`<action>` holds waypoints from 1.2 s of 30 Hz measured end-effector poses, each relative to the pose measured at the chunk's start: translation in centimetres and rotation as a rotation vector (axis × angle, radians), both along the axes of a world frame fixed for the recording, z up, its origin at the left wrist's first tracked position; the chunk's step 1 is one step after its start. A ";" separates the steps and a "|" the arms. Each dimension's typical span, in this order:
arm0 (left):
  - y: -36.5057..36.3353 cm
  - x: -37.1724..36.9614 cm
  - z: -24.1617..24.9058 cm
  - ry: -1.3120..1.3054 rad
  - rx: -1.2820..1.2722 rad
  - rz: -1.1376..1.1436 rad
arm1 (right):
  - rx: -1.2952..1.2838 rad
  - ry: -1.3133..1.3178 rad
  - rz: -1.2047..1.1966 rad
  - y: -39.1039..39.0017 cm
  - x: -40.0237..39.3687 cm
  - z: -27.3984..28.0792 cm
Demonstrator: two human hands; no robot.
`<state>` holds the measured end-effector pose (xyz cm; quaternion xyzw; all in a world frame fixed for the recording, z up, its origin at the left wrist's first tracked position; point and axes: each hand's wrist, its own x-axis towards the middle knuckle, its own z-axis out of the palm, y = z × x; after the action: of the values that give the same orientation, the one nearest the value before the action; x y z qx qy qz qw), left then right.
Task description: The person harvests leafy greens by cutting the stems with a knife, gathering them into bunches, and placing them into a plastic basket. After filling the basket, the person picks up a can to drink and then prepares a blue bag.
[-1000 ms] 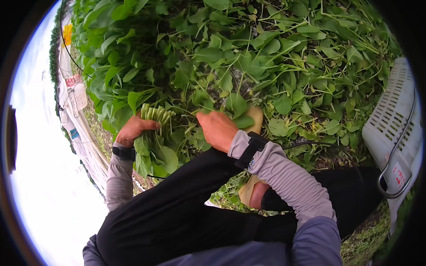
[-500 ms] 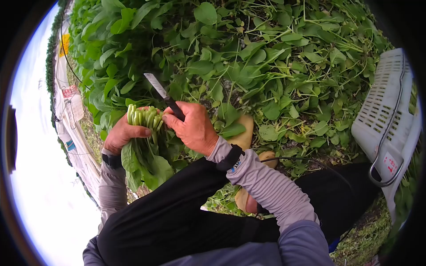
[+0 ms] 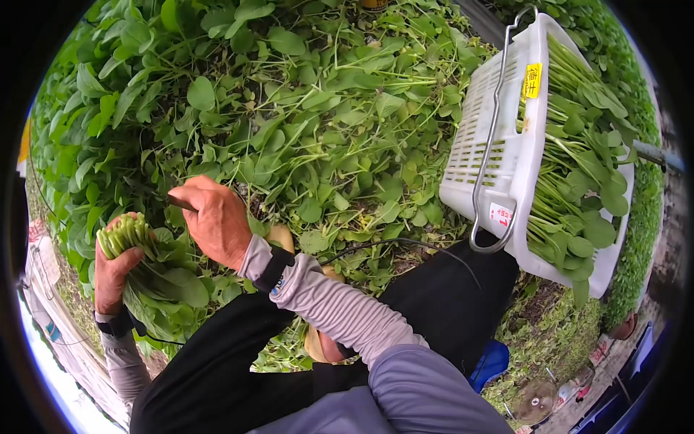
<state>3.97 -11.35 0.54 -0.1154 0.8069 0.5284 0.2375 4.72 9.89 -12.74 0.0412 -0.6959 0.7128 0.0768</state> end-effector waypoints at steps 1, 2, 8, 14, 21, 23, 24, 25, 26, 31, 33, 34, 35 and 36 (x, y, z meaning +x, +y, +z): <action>0.3 -0.1 0.6 0.042 -0.006 0.007 | -0.025 0.019 0.032 -0.4 0.4 1.1; 0.7 0.2 0.7 0.083 0.015 0.079 | -0.079 -0.012 0.131 -0.5 0.8 2.2; -0.7 1.1 -0.1 0.079 0.154 0.406 | -0.179 -0.030 0.338 -4.2 4.0 4.8; -1.2 2.1 -1.2 0.000 0.404 0.672 | -0.073 -0.152 0.340 -5.0 4.7 6.2; 0.3 2.0 -1.0 -0.024 0.639 0.548 | -0.276 -0.174 0.300 -0.9 3.9 8.3; 3.2 2.0 1.0 -0.032 0.711 0.365 | -0.328 -0.175 0.226 2.2 4.2 9.4; 4.6 2.1 1.7 -0.026 0.715 0.359 | -0.348 -0.193 0.231 4.9 4.2 10.6; 6.5 2.3 2.7 0.056 0.645 0.218 | -0.408 -0.203 0.216 7.6 4.5 12.1; 8.3 2.6 3.7 0.143 0.570 0.082 | -0.469 -0.211 0.205 10.6 5.0 13.7; 9.5 5.0 8.9 0.173 0.277 -0.069 | -0.436 -0.271 0.075 29.0 10.7 25.6; 8.0 6.6 9.6 0.222 0.136 -0.020 | -0.251 -0.147 -0.116 34.5 14.3 30.0; 6.8 7.7 9.7 0.231 0.129 -0.015 | -0.203 -0.102 -0.157 36.7 15.7 32.5; 5.5 9.0 9.6 0.260 0.050 -0.009 | -0.075 -0.034 -0.259 39.0 17.0 34.1; 4.9 10.6 9.6 0.292 -0.023 -0.003 | 0.096 -0.045 -0.346 41.3 18.3 35.7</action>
<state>14.55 -6.48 10.18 -0.0390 0.8391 0.5297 0.1172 22.98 51.21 22.99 -0.0916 -0.7276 0.6555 0.1805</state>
